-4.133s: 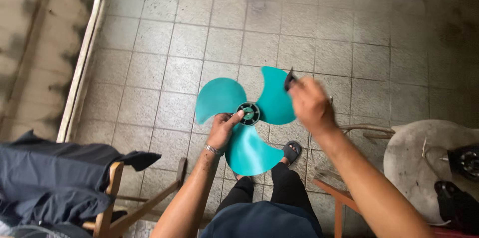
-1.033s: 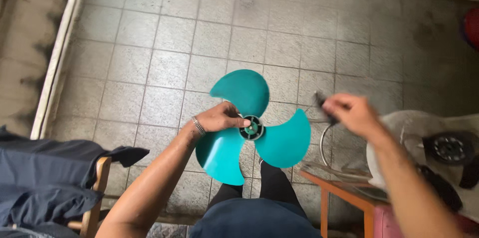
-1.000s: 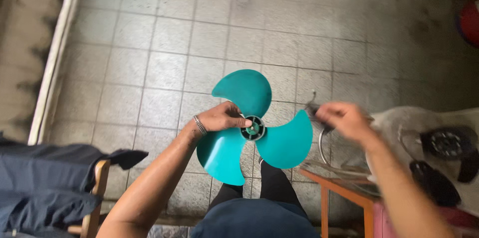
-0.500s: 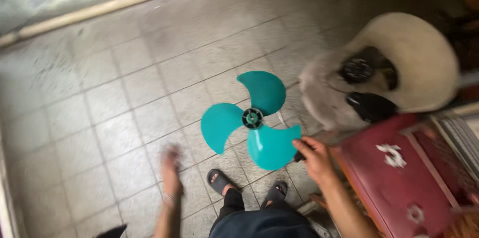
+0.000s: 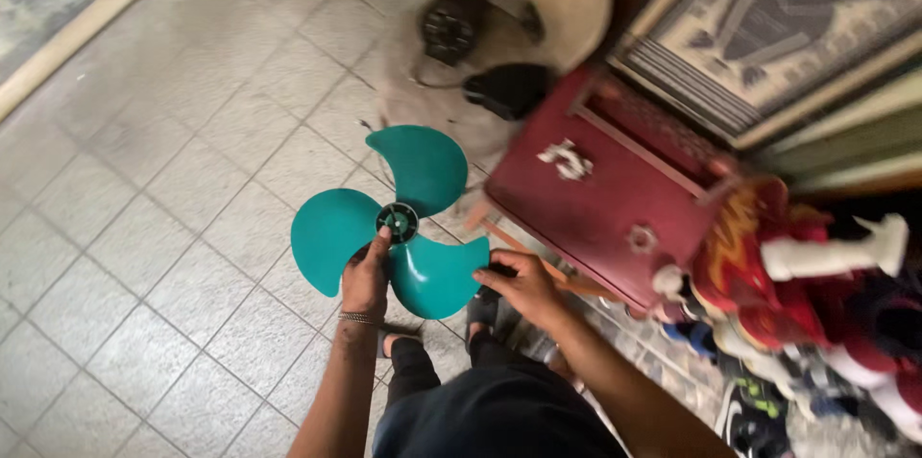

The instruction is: The person cleans a teal fan blade by spraying it with a cleaning solution and wiping it with a cloth. They rotate the blade to clean different sections and repeat the spray-and-wipe cycle multiple times.

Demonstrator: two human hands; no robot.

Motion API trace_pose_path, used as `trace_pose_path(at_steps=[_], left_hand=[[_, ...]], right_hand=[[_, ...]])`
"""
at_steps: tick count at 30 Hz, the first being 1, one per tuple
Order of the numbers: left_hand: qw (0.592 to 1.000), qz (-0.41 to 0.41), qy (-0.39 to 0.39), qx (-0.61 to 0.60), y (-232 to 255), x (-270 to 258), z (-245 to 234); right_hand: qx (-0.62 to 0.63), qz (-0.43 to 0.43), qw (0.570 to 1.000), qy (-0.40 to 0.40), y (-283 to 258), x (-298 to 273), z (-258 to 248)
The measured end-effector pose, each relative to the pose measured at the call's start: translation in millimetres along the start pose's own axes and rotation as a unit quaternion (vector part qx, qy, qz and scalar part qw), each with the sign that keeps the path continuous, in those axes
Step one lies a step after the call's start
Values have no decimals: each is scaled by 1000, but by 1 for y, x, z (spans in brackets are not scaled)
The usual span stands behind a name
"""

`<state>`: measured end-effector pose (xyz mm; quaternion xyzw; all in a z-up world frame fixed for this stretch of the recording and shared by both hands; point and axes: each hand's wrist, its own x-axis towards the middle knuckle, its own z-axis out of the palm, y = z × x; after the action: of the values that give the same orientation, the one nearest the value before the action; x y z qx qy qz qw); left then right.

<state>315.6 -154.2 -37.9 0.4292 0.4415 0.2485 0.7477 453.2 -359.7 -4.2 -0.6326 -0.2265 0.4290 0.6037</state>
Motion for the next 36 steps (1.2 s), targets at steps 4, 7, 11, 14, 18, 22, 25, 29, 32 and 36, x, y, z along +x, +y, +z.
trace_pose_path(at_steps=[4,7,11,14,18,22,25,29,32,36], left_hand=[[994,-34,-39,-96,6,-12,28],[995,-19,-70,-75,1,-20,42],[994,-31,-91,61,-17,-30,72],[987,-51,-149,39,-29,-36,106],[977,-64,-202,-5,-28,-49,154],[960,-110,-253,54,-32,-62,189],[940,-129,-306,82,-51,-70,223],[908,-94,-381,150,-82,-73,271],[884,-92,-430,160,-94,-79,292],[886,-120,-413,173,-96,-90,307]], right_hand=[[3,107,984,140,-2,-19,-75],[-233,11,937,259,3,-21,-141],[-317,-9,895,312,12,8,-180],[-550,-163,736,359,3,20,-180],[-330,-285,756,489,-7,-41,-182],[-249,-346,664,614,-15,-138,-254],[-136,-313,716,609,-16,-171,-291],[-197,-330,770,509,-14,-157,-339],[-183,-295,781,519,-7,-153,-354],[-187,-304,767,533,-9,-148,-357]])
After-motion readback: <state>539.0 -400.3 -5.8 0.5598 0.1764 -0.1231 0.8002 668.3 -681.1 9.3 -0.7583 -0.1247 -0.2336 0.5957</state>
